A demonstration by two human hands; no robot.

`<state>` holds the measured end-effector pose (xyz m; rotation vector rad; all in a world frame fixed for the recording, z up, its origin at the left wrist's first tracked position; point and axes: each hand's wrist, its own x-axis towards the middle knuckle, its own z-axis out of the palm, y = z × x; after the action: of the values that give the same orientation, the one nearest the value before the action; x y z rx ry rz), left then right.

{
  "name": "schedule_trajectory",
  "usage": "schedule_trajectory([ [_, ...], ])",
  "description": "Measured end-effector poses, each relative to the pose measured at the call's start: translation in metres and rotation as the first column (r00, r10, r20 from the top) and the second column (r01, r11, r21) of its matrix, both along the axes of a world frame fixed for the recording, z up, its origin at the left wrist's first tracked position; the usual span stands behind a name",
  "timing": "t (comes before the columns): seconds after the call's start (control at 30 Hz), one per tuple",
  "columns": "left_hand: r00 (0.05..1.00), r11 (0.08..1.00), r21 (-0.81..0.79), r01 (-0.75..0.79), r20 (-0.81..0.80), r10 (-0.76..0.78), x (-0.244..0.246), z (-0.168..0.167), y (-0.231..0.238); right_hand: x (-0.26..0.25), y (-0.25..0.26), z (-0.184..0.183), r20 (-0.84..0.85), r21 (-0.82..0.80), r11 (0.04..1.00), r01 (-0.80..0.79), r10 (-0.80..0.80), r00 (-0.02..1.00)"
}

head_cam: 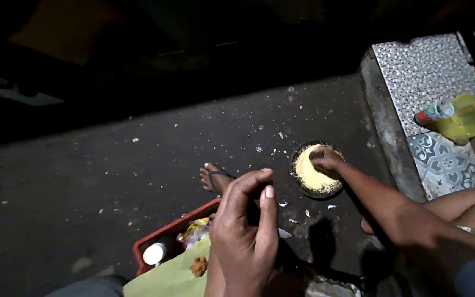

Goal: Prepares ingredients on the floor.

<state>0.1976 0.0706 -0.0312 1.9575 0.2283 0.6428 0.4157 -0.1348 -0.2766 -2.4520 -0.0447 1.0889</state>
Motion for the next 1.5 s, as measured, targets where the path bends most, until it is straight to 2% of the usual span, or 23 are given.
schedule_trajectory([
  [0.1, 1.000, 1.000, -0.002, -0.015, 0.017, 0.015, -0.002, 0.003, 0.002, -0.043, -0.005, 0.009, -0.035, -0.166, 0.929, -0.330, 0.329, 0.944],
  [0.17, 0.999, 0.999, -0.021, -0.025, 0.029, 0.026, -0.005, 0.003, 0.005, -0.058, -0.018, 0.002, 0.050, -0.201, 0.894, -0.400, 0.417, 0.907],
  [0.33, 1.000, 1.000, -0.017, -0.024, 0.000, 0.024, -0.010, -0.002, 0.002, -0.037, -0.005, -0.008, 0.187, -0.192, 0.964, -0.184, 0.220, 0.957],
  [0.43, 1.000, 1.000, 0.012, -0.024, 0.014, 0.024, -0.008, -0.002, 0.002, -0.029, 0.000, 0.002, 0.125, -0.171, 0.974, -0.151, 0.173, 0.977],
  [0.53, 0.999, 0.999, -0.008, -0.032, 0.032, 0.033, -0.014, 0.001, 0.005, -0.041, -0.004, 0.007, -0.008, -0.196, 0.948, -0.250, 0.253, 0.967],
  [0.63, 0.999, 0.999, -0.047, -0.027, 0.034, 0.028, -0.015, 0.002, 0.007, -0.052, -0.020, 0.000, 0.090, -0.233, 0.907, -0.352, 0.381, 0.920],
  [0.7, 0.999, 0.998, -0.052, -0.028, 0.020, 0.029, -0.015, 0.002, 0.006, -0.043, -0.017, 0.000, 0.122, -0.206, 0.941, -0.270, 0.298, 0.947],
  [0.77, 1.000, 0.999, -0.037, -0.014, 0.021, 0.015, -0.013, 0.001, 0.006, -0.029, -0.013, -0.004, 0.148, -0.056, 0.996, -0.064, 0.072, 0.986],
  [0.8, 1.000, 1.000, -0.031, -0.008, 0.022, 0.008, -0.013, 0.001, 0.007, -0.021, -0.013, -0.007, 0.115, 0.075, 0.995, 0.072, -0.080, 0.990],
  [0.87, 1.000, 1.000, -0.025, -0.008, 0.022, 0.009, -0.014, 0.001, 0.007, -0.007, -0.016, -0.014, -0.018, 0.340, 0.874, 0.348, -0.363, 0.932],
  [0.93, 1.000, 1.000, -0.023, -0.008, 0.011, 0.008, -0.016, 0.001, 0.007, 0.001, -0.009, -0.016, -0.139, 0.423, 0.766, 0.484, -0.473, 0.870],
  [0.97, 1.000, 1.000, -0.025, -0.008, 0.009, 0.008, -0.017, 0.000, 0.006, 0.002, -0.003, -0.019, -0.136, 0.416, 0.768, 0.487, -0.476, 0.869],
  [1.03, 1.000, 0.999, -0.037, -0.014, 0.018, 0.015, -0.016, 0.000, 0.004, 0.006, 0.011, -0.020, -0.048, 0.337, 0.862, 0.378, -0.386, 0.921],
  [1.1, 1.000, 0.999, -0.049, -0.018, 0.025, 0.019, -0.015, 0.002, 0.003, 0.002, 0.023, -0.015, -0.013, 0.190, 0.974, 0.122, -0.121, 0.993],
  [1.13, 0.999, 0.999, -0.047, -0.013, 0.029, 0.015, -0.015, 0.003, 0.003, -0.001, 0.027, -0.010, -0.033, 0.092, 0.995, -0.045, 0.049, 0.998],
  [1.2, 1.000, 0.999, -0.044, -0.005, 0.029, 0.006, -0.014, 0.005, 0.003, -0.020, 0.031, 0.007, -0.086, -0.072, 0.945, -0.320, 0.314, 0.946],
  [1.27, 1.000, 0.999, -0.044, -0.004, 0.030, 0.005, -0.016, 0.007, 0.006, -0.043, 0.023, 0.014, -0.027, -0.169, 0.869, -0.465, 0.468, 0.884],
  [1.33, 0.999, 0.997, -0.070, -0.013, 0.038, 0.015, -0.019, 0.006, 0.008, -0.051, 0.011, 0.009, 0.061, -0.199, 0.865, -0.460, 0.480, 0.875],
  [1.43, 0.999, 0.996, -0.087, -0.018, 0.036, 0.021, -0.021, 0.001, 0.007, -0.034, 0.011, -0.006, 0.216, -0.191, 0.953, -0.235, 0.275, 0.937],
  [1.5, 1.000, 0.998, -0.067, -0.013, 0.016, 0.014, -0.022, 0.001, 0.006, -0.034, 0.016, -0.009, 0.234, -0.174, 0.973, -0.153, 0.192, 0.953],
])
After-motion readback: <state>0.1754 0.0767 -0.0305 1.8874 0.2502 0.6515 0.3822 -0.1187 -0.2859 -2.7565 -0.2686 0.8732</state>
